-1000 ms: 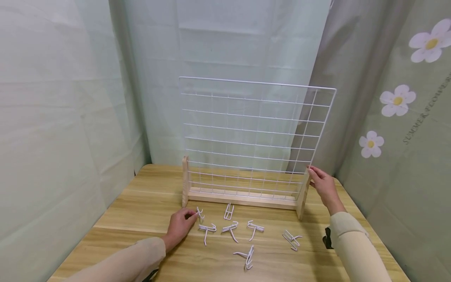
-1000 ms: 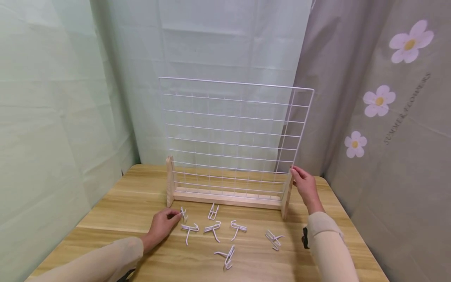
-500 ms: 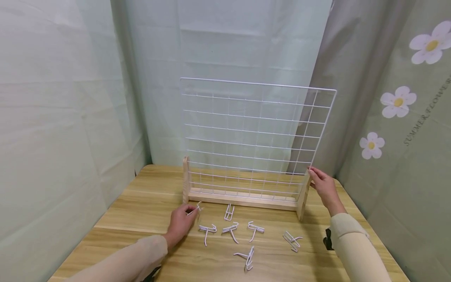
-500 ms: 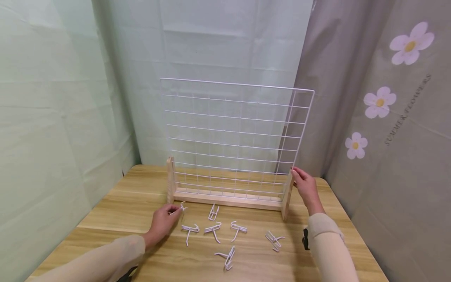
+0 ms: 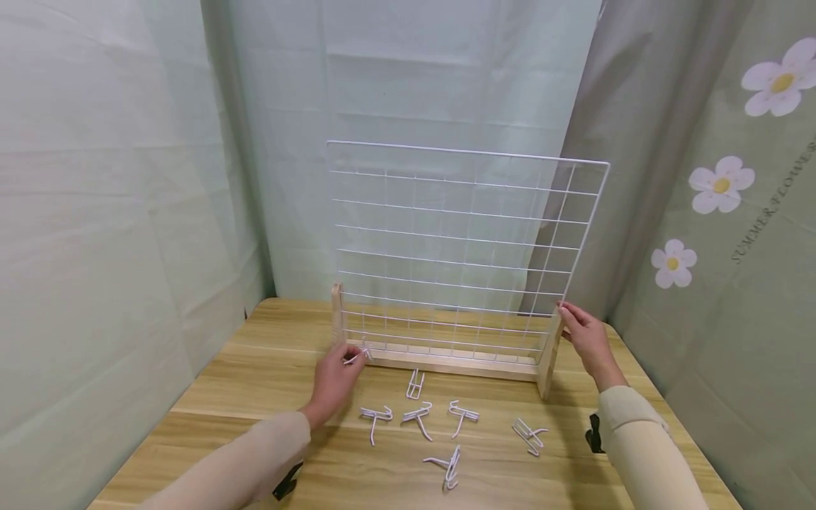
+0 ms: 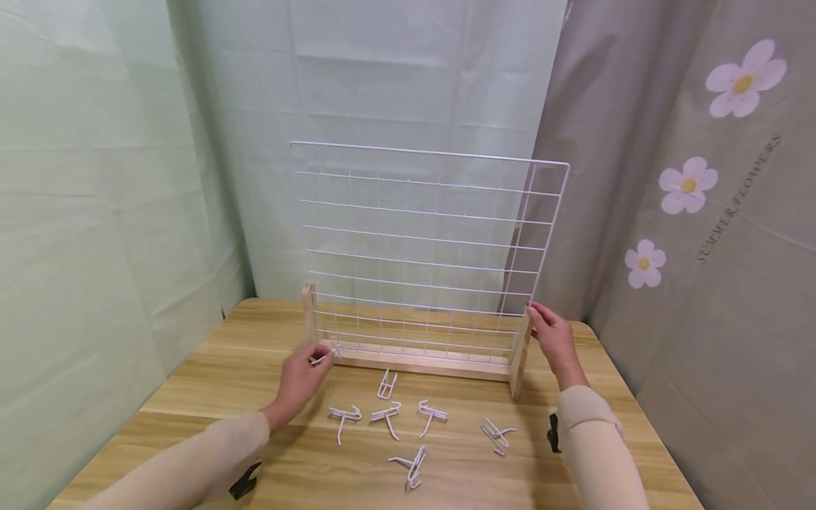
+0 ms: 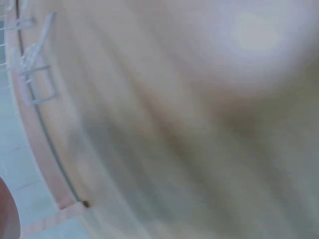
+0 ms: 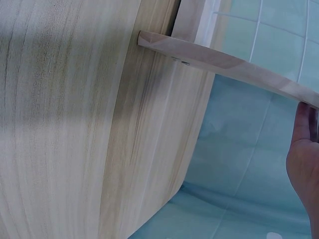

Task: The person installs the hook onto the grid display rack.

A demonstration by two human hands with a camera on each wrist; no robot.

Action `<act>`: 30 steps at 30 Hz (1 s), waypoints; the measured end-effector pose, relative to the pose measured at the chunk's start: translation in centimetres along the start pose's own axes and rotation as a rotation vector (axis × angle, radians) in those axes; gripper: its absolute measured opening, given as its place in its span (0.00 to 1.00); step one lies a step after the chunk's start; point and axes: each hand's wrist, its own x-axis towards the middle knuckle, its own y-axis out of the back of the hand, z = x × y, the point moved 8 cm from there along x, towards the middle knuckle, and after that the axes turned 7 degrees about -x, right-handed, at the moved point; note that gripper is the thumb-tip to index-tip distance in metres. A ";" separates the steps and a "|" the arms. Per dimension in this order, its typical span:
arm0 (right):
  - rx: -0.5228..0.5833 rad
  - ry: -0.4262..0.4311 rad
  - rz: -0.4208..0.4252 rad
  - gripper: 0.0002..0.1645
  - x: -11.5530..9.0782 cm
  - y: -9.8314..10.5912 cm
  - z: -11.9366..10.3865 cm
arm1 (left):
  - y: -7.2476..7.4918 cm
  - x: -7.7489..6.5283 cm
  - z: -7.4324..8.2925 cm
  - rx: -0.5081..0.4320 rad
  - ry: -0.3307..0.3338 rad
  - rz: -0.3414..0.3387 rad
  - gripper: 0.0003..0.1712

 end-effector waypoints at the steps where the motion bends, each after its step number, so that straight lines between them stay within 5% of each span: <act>1: 0.001 -0.002 0.001 0.39 0.0 0.0 0.0 | 0.1 0.3 0.4 0.005 -0.018 0.012 0.03; 16: -0.012 0.009 0.010 0.38 0.0 0.1 0.1 | 1.1 3.7 3.6 0.054 -0.153 0.147 0.03; 30: -0.009 0.008 0.003 0.39 0.0 0.1 -0.1 | 1.4 5.3 5.1 0.063 -0.109 0.220 0.06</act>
